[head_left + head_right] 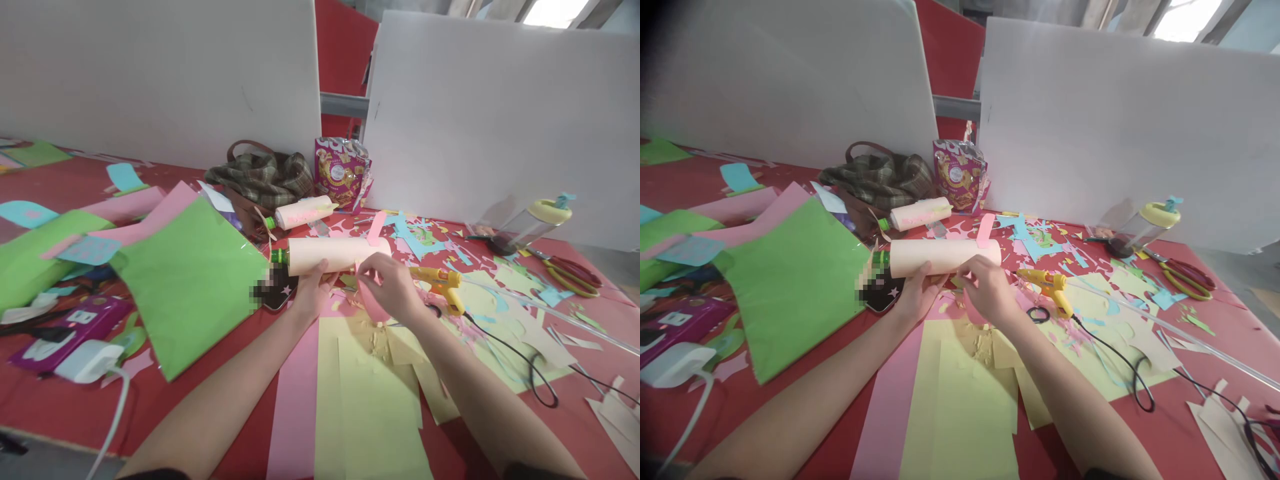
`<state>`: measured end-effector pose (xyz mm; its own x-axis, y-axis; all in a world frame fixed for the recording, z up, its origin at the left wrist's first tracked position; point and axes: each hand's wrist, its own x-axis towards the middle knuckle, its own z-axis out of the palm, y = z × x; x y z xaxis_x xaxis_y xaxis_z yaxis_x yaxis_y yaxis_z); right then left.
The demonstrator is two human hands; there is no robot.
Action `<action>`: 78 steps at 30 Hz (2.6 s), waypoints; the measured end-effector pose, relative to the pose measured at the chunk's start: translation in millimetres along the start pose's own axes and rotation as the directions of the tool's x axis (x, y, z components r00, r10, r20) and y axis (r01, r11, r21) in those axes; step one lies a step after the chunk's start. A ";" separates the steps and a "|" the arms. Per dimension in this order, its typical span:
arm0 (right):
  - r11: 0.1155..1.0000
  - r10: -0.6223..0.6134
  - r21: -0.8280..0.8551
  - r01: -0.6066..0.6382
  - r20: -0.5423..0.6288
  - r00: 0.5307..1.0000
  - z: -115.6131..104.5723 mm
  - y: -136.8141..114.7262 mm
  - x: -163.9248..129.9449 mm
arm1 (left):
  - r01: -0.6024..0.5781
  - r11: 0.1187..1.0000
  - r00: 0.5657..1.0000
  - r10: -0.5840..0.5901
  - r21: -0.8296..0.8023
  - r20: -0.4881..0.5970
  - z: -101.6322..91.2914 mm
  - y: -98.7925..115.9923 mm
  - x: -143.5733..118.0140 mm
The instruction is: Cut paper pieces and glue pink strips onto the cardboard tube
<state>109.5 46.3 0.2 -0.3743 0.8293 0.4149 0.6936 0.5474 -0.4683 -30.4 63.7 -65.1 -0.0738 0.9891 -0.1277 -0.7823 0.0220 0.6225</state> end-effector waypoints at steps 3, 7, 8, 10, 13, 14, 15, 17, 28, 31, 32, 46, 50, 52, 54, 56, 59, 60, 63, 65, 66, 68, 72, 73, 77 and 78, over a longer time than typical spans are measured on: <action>0.999 0.030 -0.014 -0.033 -0.157 0.987 -6.1 13.0 6.5 | 0.002 1.000 1.000 -0.002 -0.008 -0.005 -1.9 -0.3 1.0; 0.999 0.015 -0.026 -0.019 -0.142 0.990 1.6 24.8 5.7 | -0.001 1.000 1.000 0.001 0.014 -0.015 -1.2 -0.4 0.4; 1.000 0.006 -0.028 -0.010 -0.131 0.991 4.2 26.3 5.1 | -0.003 1.000 1.000 0.003 0.015 -0.021 -0.7 -0.5 0.1; 1.000 -0.012 -0.030 0.009 -0.111 0.994 8.4 28.0 4.4 | -0.002 1.000 1.000 0.003 0.013 -0.029 0.2 -0.5 -0.5; 0.999 -0.031 -0.035 0.028 -0.096 0.995 11.6 28.8 4.7 | -0.001 1.000 1.000 0.001 0.019 -0.022 1.0 -0.5 -0.9; 0.999 -0.035 -0.037 0.032 -0.093 0.995 12.0 28.9 4.9 | -0.001 1.000 1.000 0.001 0.022 -0.013 1.1 -0.4 -1.0; 0.999 -0.039 -0.040 0.035 -0.090 0.995 12.2 28.8 5.2 | -0.001 1.000 1.000 0.001 0.026 -0.003 1.2 -0.3 -1.1; 0.998 -0.043 -0.050 0.039 -0.088 0.995 12.2 28.6 5.6 | -0.002 1.000 1.000 0.001 0.030 0.014 1.1 -0.3 -1.3; 0.996 -0.042 -0.084 0.034 -0.095 0.995 12.1 25.9 6.3 | -0.019 0.997 0.998 0.014 0.069 0.060 -6.4 -5.0 0.1; 0.996 -0.038 -0.089 0.029 -0.101 0.994 12.6 27.1 6.5 | -0.003 0.998 0.998 -0.001 0.062 0.065 -2.4 -2.7 -1.8; 0.996 -0.037 -0.090 0.028 -0.103 0.994 12.9 27.5 6.5 | 0.002 0.998 0.998 -0.006 0.069 0.065 -1.1 -1.8 -2.6; 0.993 -0.067 -0.108 0.048 -0.187 0.980 11.5 28.4 5.9 | 0.021 0.999 0.999 -0.023 0.048 0.045 1.5 -1.5 -4.4; 0.988 -0.112 -0.121 0.091 -0.178 0.978 10.7 29.1 3.7 | 0.026 0.999 0.999 -0.027 0.030 0.035 1.8 0.7 -4.1; 0.986 -0.130 -0.126 0.109 -0.172 0.976 11.3 30.1 2.5 | 0.013 1.000 1.000 -0.013 0.019 0.027 1.9 1.7 -3.8; 0.982 -0.150 -0.138 0.127 -0.169 0.974 12.1 31.4 1.5 | 0.004 1.000 1.000 -0.004 0.005 0.025 1.9 2.1 -3.6; 0.974 -0.181 -0.171 0.151 -0.172 0.968 12.5 32.5 0.4 | 0.008 1.000 1.000 -0.007 -0.014 0.026 1.6 1.9 -3.2; 0.949 -0.237 -0.247 0.194 -0.161 0.958 12.4 33.3 -1.0 | 0.031 0.999 0.999 -0.030 -0.035 0.025 0.3 1.0 -2.6; 0.940 -0.253 -0.271 0.206 -0.150 0.956 12.2 33.4 -1.4 | 0.038 0.999 0.999 -0.037 -0.038 0.025 -0.1 0.8 -2.4; 0.909 -0.298 -0.335 0.246 -0.111 0.948 11.7 33.0 -1.8 | 0.045 0.998 0.999 -0.044 -0.042 0.022 -0.7 0.5 -2.4; 0.889 -0.323 -0.371 0.270 -0.090 0.942 11.5 32.5 -1.6 | 0.052 0.998 0.998 -0.051 -0.037 0.020 -0.7 0.4 -2.5; 0.881 -0.332 -0.384 0.277 -0.084 0.939 11.5 32.2 -1.4 | 0.055 0.998 0.998 -0.054 -0.034 0.024 -0.6 0.4 -2.6; 0.871 -0.337 -0.403 0.280 -0.076 0.938 11.6 31.5 -1.1 | 0.056 0.998 0.998 -0.054 -0.031 0.039 -0.3 0.2 -2.7; 0.868 -0.326 -0.416 0.271 -0.065 0.943 12.2 29.6 -1.1 | 0.034 0.999 0.997 -0.031 -0.041 0.071 0.1 0.1 -2.7; 0.867 -0.326 -0.418 0.273 -0.060 0.943 12.4 29.0 -1.1 | 0.032 0.999 0.997 -0.028 -0.042 0.077 0.2 0.2 -2.7; 0.862 -0.339 -0.421 0.283 -0.064 0.939 12.4 27.3 -1.3 | 0.029 0.999 0.997 -0.026 -0.045 0.073 0.2 0.7 -2.7; 0.862 -0.343 -0.419 0.286 -0.067 0.937 12.1 27.3 -1.3 | 0.028 0.999 0.997 -0.025 -0.044 0.066 0.1 0.7 -2.6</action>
<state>121.5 61.5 -22.6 -0.5476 0.5817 0.6015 0.7486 0.6617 0.0415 -30.7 61.2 -64.2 -0.0131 0.9957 -0.0916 -0.8106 0.0431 0.5839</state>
